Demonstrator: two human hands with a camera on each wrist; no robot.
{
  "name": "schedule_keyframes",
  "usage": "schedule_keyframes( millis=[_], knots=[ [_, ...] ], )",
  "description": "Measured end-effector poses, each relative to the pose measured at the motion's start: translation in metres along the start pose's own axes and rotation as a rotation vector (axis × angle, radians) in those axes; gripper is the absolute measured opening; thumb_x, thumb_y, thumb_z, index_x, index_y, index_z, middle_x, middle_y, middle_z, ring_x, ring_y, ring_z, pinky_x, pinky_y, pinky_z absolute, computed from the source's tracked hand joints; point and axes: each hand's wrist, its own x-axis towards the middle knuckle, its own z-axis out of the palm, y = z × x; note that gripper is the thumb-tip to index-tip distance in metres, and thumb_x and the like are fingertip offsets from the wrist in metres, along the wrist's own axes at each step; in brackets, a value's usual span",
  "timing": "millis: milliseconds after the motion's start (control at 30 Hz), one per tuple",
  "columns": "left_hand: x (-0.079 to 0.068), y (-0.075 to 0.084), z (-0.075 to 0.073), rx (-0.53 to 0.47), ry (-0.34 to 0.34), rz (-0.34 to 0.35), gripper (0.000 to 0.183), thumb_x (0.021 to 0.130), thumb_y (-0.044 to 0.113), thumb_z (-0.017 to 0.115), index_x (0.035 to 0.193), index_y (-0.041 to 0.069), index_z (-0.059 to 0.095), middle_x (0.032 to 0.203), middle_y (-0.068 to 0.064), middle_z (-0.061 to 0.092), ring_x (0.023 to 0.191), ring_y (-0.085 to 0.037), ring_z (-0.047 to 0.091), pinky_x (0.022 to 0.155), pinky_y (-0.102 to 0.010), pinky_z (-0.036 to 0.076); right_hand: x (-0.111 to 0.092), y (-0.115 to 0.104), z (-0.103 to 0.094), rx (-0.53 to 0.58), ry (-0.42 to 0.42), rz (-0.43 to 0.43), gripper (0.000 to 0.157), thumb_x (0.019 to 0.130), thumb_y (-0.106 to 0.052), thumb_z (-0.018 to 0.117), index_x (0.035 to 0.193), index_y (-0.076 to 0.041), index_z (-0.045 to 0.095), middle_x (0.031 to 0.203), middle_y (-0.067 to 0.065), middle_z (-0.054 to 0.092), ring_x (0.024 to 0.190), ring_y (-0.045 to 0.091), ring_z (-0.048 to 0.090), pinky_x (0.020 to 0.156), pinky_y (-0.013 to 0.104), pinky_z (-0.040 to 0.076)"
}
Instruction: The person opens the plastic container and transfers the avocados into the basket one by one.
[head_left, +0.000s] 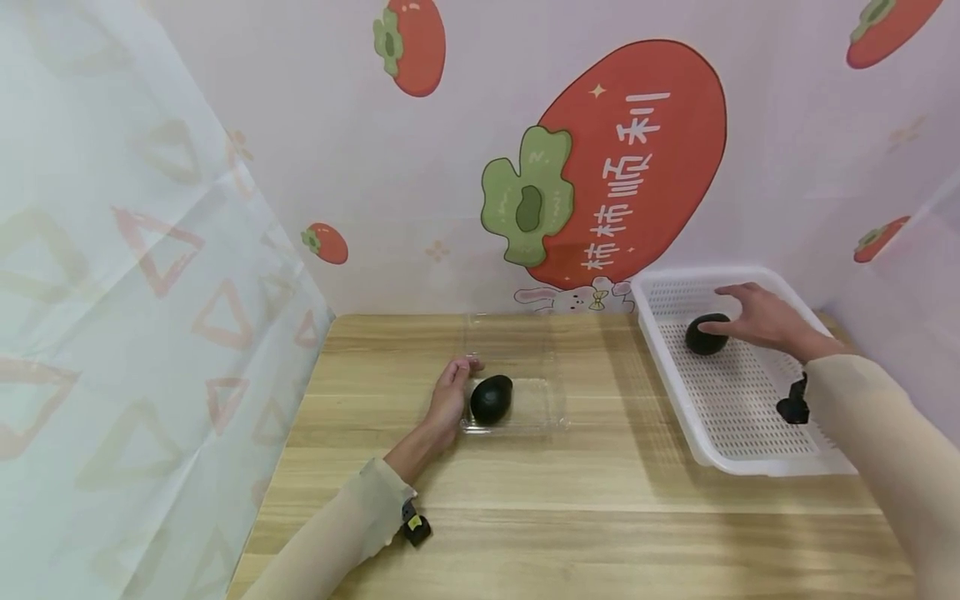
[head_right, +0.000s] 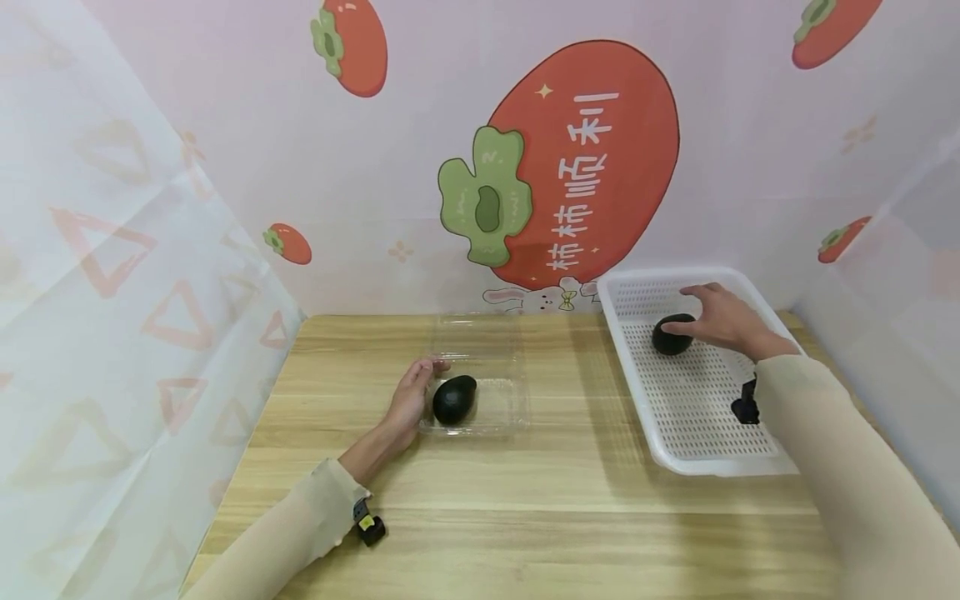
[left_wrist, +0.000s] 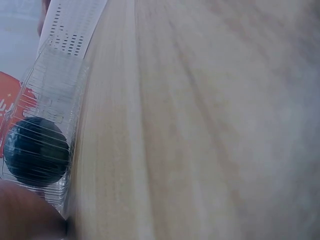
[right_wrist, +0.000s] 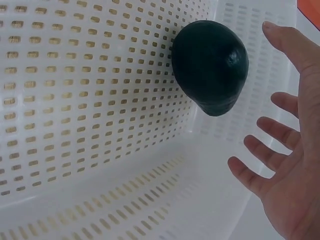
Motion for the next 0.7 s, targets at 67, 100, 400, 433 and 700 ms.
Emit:
schedule_keyframes(
  millis=[67,100,400,433,700],
  knots=[
    [0.000,0.000,0.000,0.004,-0.001,0.002,0.036,0.116,0.024,0.038,0.135,-0.001,0.056,0.144,-0.017,0.059,0.152,-0.028,0.036,0.131,-0.049,0.014,-0.002,-0.001,-0.004,-0.008,0.008,0.002,0.089,0.092,-0.049,0.079,0.147,0.013,0.047,0.147,0.045,0.041,0.131,0.060,0.044,0.106,0.076,0.039],
    [0.000,0.000,0.001,0.004,0.000,0.004,0.036,0.116,0.023,0.038,0.135,-0.001,0.056,0.144,-0.017,0.059,0.152,-0.028,0.035,0.131,-0.049,0.014,-0.003,-0.002,-0.006,-0.008,0.012,0.002,0.090,0.092,-0.049,0.079,0.147,0.013,0.046,0.148,0.045,0.041,0.132,0.060,0.043,0.107,0.076,0.038],
    [0.001,-0.001,0.001,0.005,0.005,0.003,0.035,0.116,0.022,0.037,0.135,-0.001,0.056,0.142,-0.017,0.059,0.151,-0.029,0.037,0.131,-0.050,0.015,-0.006,-0.009,-0.021,0.010,0.024,0.023,0.093,0.093,-0.052,0.076,0.152,0.010,0.041,0.154,0.043,0.034,0.137,0.062,0.036,0.107,0.083,0.033],
    [0.001,-0.001,0.001,0.005,0.005,0.003,0.035,0.116,0.022,0.037,0.135,-0.001,0.056,0.142,-0.017,0.059,0.150,-0.029,0.038,0.131,-0.050,0.015,-0.006,-0.011,-0.022,0.013,0.031,0.020,0.093,0.092,-0.053,0.077,0.152,0.009,0.041,0.154,0.043,0.034,0.136,0.062,0.037,0.105,0.083,0.033],
    [0.001,0.000,0.002,0.000,0.007,0.007,0.034,0.116,0.021,0.037,0.133,-0.001,0.056,0.142,-0.018,0.059,0.149,-0.029,0.039,0.130,-0.049,0.016,-0.008,-0.029,-0.034,0.020,0.031,0.023,0.097,0.090,-0.055,0.078,0.156,0.004,0.039,0.157,0.041,0.031,0.133,0.062,0.040,0.100,0.084,0.038]
  ],
)
